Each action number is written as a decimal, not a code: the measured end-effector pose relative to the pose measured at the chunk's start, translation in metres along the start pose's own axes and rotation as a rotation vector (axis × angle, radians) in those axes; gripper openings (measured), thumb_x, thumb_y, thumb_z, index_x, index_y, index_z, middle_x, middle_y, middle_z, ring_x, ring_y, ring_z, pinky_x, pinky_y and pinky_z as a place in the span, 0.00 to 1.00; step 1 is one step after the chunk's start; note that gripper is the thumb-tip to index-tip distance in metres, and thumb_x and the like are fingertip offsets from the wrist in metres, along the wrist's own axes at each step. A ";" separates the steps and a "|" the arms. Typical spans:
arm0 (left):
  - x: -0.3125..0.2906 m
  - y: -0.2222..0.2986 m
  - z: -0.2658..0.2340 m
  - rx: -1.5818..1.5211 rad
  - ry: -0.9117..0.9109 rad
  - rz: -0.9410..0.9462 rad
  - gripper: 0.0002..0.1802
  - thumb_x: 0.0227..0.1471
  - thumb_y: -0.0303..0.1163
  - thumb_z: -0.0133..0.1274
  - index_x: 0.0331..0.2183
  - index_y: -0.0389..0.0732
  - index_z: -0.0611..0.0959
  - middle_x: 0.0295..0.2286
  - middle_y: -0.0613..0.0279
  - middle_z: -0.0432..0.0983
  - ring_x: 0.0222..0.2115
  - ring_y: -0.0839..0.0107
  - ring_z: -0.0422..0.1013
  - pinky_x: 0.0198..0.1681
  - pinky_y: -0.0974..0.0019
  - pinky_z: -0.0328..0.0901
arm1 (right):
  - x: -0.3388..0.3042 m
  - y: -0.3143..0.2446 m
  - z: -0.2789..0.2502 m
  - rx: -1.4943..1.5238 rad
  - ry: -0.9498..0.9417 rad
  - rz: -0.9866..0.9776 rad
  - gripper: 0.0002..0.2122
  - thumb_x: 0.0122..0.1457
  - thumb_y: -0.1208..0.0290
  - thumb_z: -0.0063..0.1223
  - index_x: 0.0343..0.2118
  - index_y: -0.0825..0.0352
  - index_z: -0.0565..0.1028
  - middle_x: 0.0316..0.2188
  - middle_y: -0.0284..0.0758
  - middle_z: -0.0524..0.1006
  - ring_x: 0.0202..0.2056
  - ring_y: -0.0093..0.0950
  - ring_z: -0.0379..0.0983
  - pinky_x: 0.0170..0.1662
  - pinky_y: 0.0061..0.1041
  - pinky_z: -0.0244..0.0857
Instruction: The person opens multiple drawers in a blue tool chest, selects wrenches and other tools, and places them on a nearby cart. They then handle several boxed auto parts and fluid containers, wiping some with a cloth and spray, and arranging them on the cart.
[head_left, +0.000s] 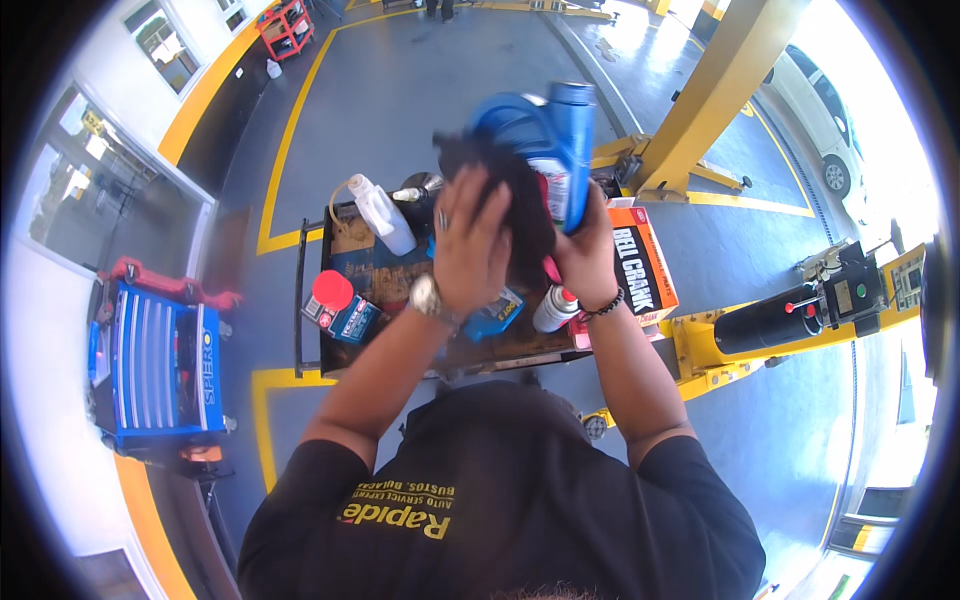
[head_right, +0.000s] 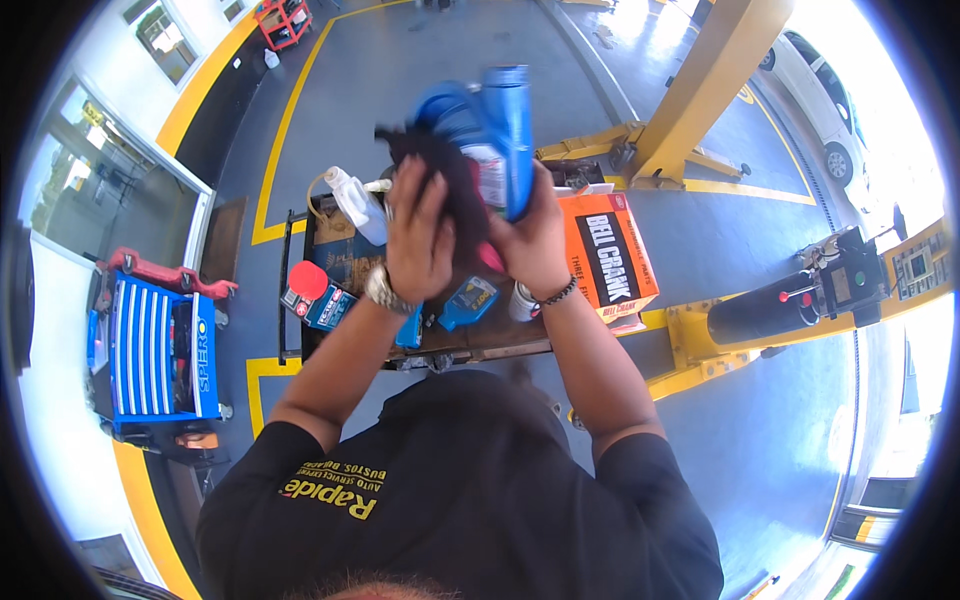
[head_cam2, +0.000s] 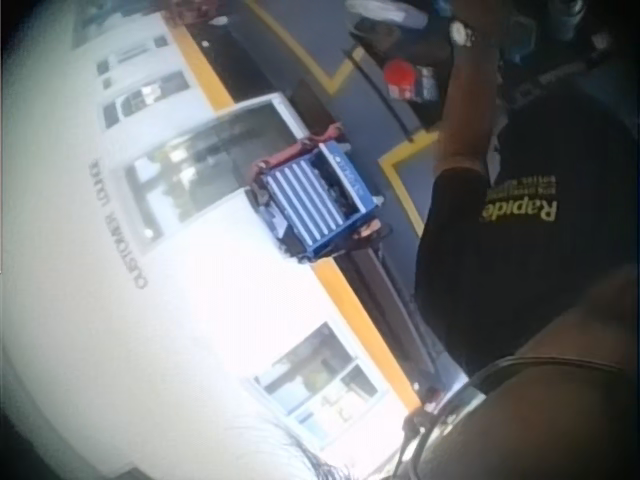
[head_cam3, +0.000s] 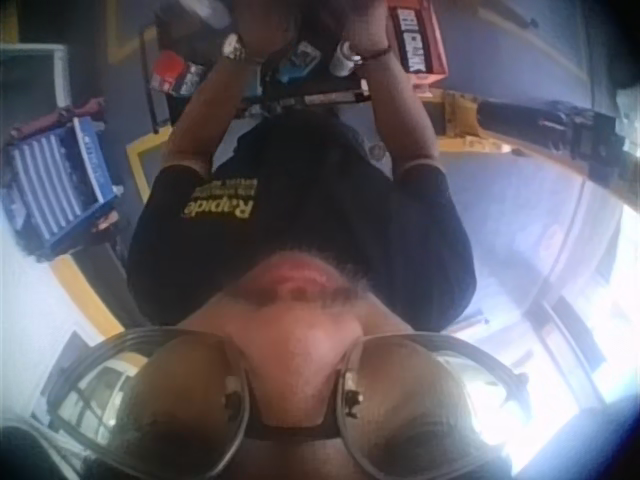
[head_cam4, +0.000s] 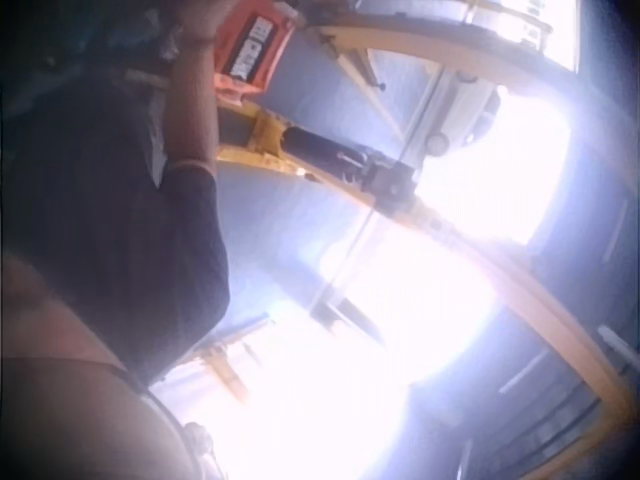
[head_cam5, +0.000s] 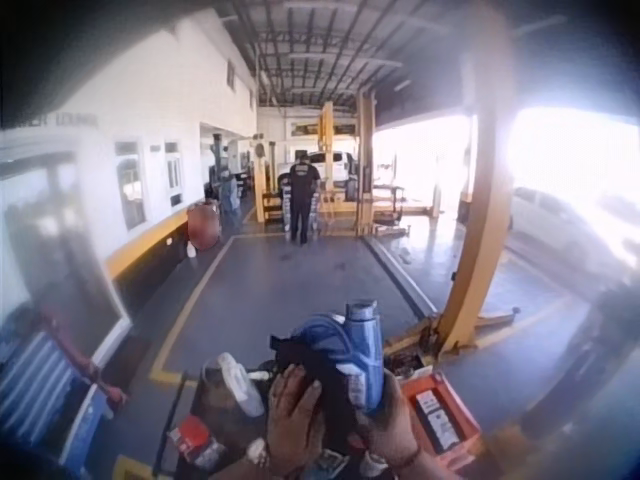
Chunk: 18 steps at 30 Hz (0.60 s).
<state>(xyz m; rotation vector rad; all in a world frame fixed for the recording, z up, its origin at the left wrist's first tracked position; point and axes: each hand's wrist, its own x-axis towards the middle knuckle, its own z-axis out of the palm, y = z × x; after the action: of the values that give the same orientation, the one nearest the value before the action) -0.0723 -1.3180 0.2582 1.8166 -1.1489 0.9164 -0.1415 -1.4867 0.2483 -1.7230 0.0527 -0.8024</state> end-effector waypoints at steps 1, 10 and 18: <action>0.014 -0.008 -0.002 0.020 0.024 0.022 0.31 0.55 0.28 0.54 0.61 0.42 0.75 0.62 0.45 0.67 0.63 0.44 0.64 0.65 0.39 0.55 | -0.006 -0.003 0.003 0.047 -0.038 -0.010 0.34 0.54 0.68 0.71 0.61 0.73 0.65 0.48 0.44 0.79 0.48 0.32 0.78 0.53 0.33 0.72; -0.005 0.007 -0.001 0.005 0.019 0.005 0.30 0.56 0.31 0.55 0.61 0.42 0.76 0.63 0.47 0.67 0.65 0.45 0.61 0.67 0.38 0.51 | 0.006 -0.005 0.008 0.309 0.061 0.117 0.30 0.57 0.75 0.69 0.60 0.73 0.65 0.54 0.43 0.76 0.53 0.26 0.75 0.56 0.28 0.70; 0.023 -0.002 0.001 0.069 -0.119 0.039 0.30 0.56 0.32 0.57 0.61 0.43 0.75 0.64 0.50 0.66 0.64 0.44 0.62 0.64 0.39 0.57 | -0.015 0.002 0.014 0.402 -0.029 -0.126 0.31 0.58 0.74 0.65 0.62 0.73 0.63 0.56 0.40 0.74 0.56 0.29 0.72 0.61 0.31 0.66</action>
<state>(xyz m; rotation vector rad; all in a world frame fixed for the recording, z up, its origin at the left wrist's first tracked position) -0.0624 -1.3270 0.2775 1.9326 -1.2443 0.8901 -0.1446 -1.4690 0.2386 -1.3652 -0.2257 -0.8171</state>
